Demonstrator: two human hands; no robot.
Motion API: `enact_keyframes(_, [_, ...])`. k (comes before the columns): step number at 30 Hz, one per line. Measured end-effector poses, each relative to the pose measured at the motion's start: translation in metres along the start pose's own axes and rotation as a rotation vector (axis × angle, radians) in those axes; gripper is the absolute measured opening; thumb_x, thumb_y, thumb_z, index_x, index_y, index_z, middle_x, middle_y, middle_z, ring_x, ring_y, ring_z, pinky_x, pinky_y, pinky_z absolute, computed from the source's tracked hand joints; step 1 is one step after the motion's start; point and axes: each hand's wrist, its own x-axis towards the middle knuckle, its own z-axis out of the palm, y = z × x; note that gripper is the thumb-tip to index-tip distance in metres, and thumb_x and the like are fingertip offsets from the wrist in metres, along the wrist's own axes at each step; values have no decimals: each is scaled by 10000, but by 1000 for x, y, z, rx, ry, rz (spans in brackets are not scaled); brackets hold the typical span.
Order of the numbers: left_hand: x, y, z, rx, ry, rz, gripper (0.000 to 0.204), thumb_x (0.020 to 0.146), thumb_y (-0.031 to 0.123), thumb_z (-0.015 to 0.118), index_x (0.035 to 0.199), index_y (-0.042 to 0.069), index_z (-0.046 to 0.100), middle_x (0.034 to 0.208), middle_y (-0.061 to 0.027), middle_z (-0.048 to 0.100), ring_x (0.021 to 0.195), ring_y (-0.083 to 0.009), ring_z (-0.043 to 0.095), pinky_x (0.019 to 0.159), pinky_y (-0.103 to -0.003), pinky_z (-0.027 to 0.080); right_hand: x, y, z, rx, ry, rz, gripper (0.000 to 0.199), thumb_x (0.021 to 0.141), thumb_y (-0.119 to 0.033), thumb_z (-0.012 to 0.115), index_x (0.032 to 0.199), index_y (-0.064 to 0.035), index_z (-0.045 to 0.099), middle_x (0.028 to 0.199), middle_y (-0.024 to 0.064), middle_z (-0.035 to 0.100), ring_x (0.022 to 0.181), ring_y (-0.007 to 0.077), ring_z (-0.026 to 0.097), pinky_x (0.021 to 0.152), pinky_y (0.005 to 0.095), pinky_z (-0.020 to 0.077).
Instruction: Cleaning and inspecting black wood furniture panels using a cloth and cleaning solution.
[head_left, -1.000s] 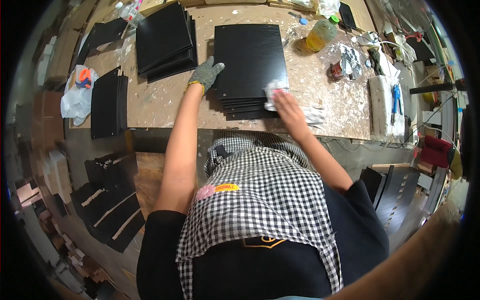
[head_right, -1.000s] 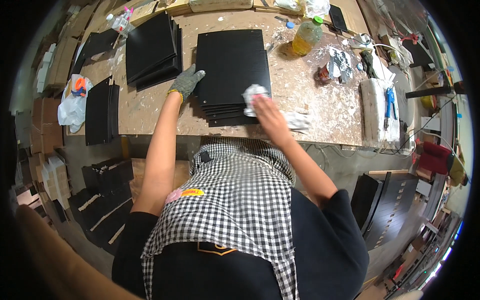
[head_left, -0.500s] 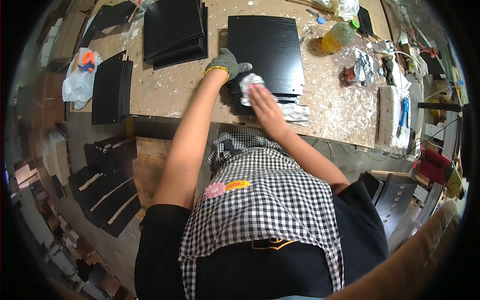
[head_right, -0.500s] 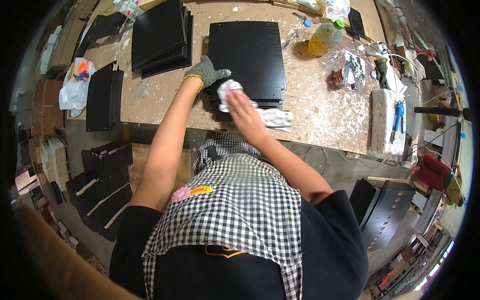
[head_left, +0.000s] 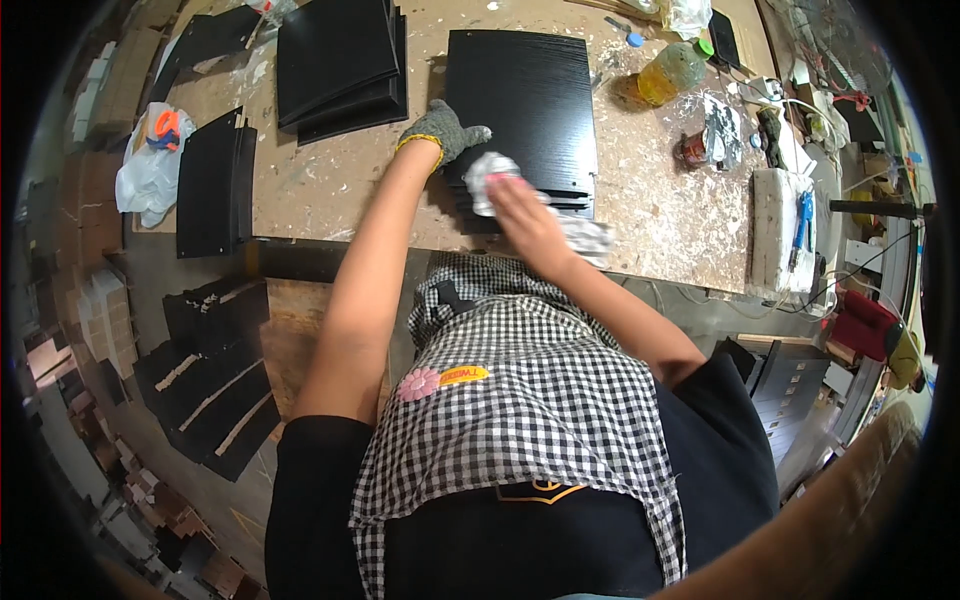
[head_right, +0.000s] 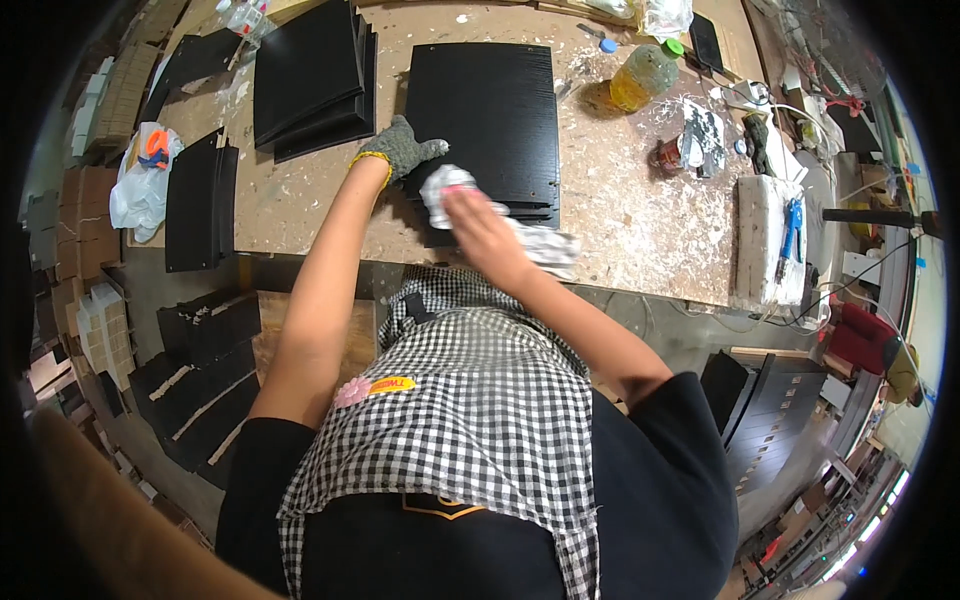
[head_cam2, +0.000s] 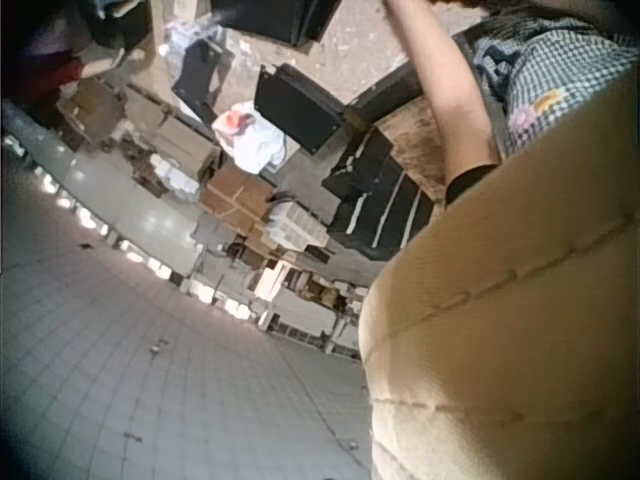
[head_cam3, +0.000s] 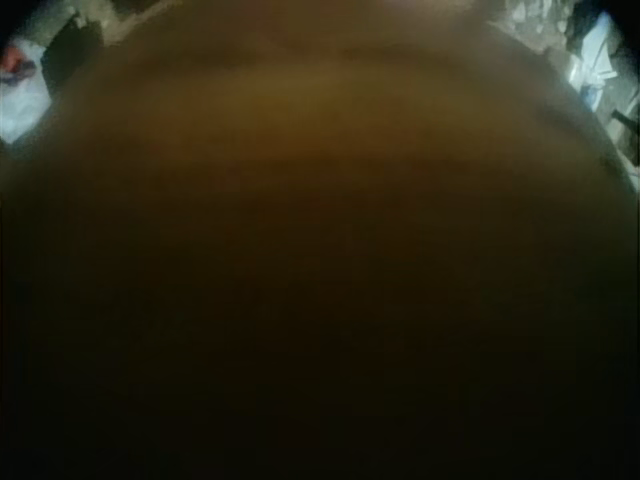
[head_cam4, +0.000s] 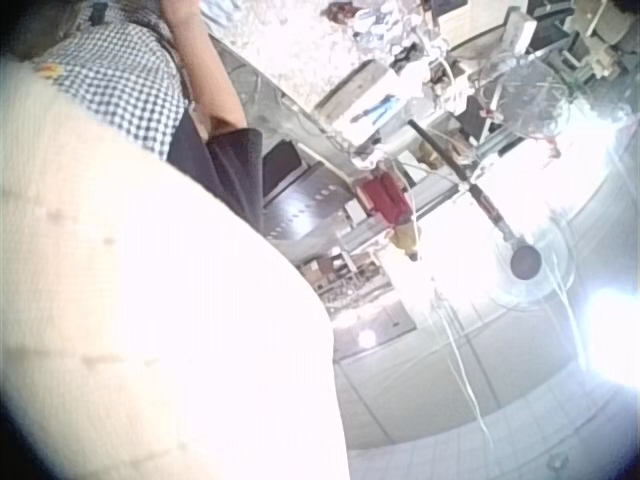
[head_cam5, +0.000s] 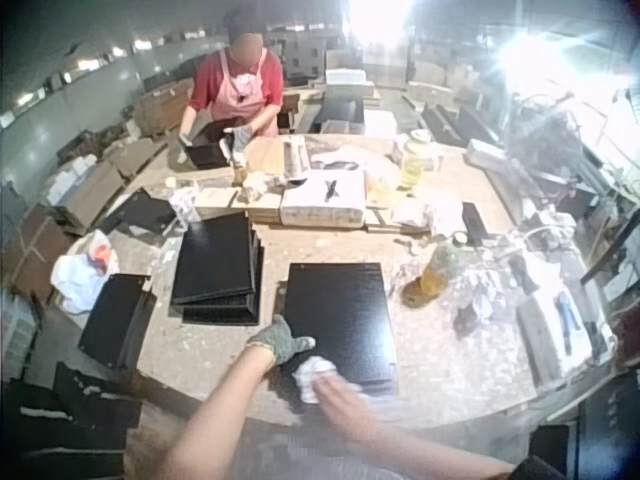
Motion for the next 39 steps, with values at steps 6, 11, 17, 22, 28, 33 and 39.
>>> enact_keyframes(6, [1, -6, 1, -9, 14, 3, 1257, 722, 784, 672, 1420, -192, 298, 1388, -353, 500, 1318, -400, 515, 1077, -408, 444, 72, -45, 45, 108, -22, -224, 307, 810, -177, 602, 1041, -3, 703, 1175, 123, 651, 1205, 275, 557, 1107, 406, 393])
enact_keyframes(11, [4, -10, 4, -26, 24, 44, 1239, 716, 788, 673, 1391, -196, 344, 1350, -356, 533, 1296, -415, 531, 1074, -411, 445, 45, -20, -30, 230, 159, -120, 339, 804, -102, 630, 1122, 2, 679, 1229, 142, 632, 1246, 289, 552, 1089, 422, 434])
enact_keyframes(17, [-4, -3, -11, -57, -10, 90, 1169, 723, 770, 686, 1349, -183, 430, 1336, -330, 558, 1279, -399, 552, 1073, -391, 446, -69, 80, -71, 61, -47, 351, 422, 836, 44, 590, 1247, -22, 662, 1338, 109, 625, 1278, 291, 559, 1079, 422, 457])
enact_keyframes(22, [1, -7, -8, 3, -55, 95, 1142, 745, 781, 655, 1323, -184, 459, 1316, -328, 572, 1261, -395, 565, 1060, -386, 457, -73, 62, -85, 97, -14, 241, 422, 814, 20, 635, 1232, -31, 668, 1314, 106, 639, 1263, 282, 571, 1076, 415, 465])
enact_keyframes(28, [2, -3, -4, 44, -13, 136, 1147, 753, 788, 632, 1332, -185, 450, 1345, -338, 544, 1278, -391, 551, 1063, -389, 453, -24, 23, -6, 235, -139, -96, 468, 897, -138, 546, 1354, -42, 574, 1436, 67, 545, 1355, 238, 485, 1155, 402, 384])
enact_keyframes(33, [6, -7, -2, -13, -94, 51, 1146, 757, 753, 666, 1369, -182, 415, 1384, -334, 513, 1313, -371, 526, 1076, -387, 444, 39, -17, 33, 363, -103, -196, 411, 905, -147, 531, 1292, -23, 591, 1401, 95, 562, 1356, 243, 479, 1159, 388, 378])
enact_keyframes(39, [-1, -7, -5, -51, -75, 8, 1173, 750, 733, 695, 1402, -182, 356, 1377, -329, 524, 1307, -374, 533, 1087, -372, 439, -39, 37, -22, 282, -164, -79, 468, 867, -90, 619, 1332, -43, 580, 1452, 89, 533, 1365, 257, 487, 1151, 399, 411])
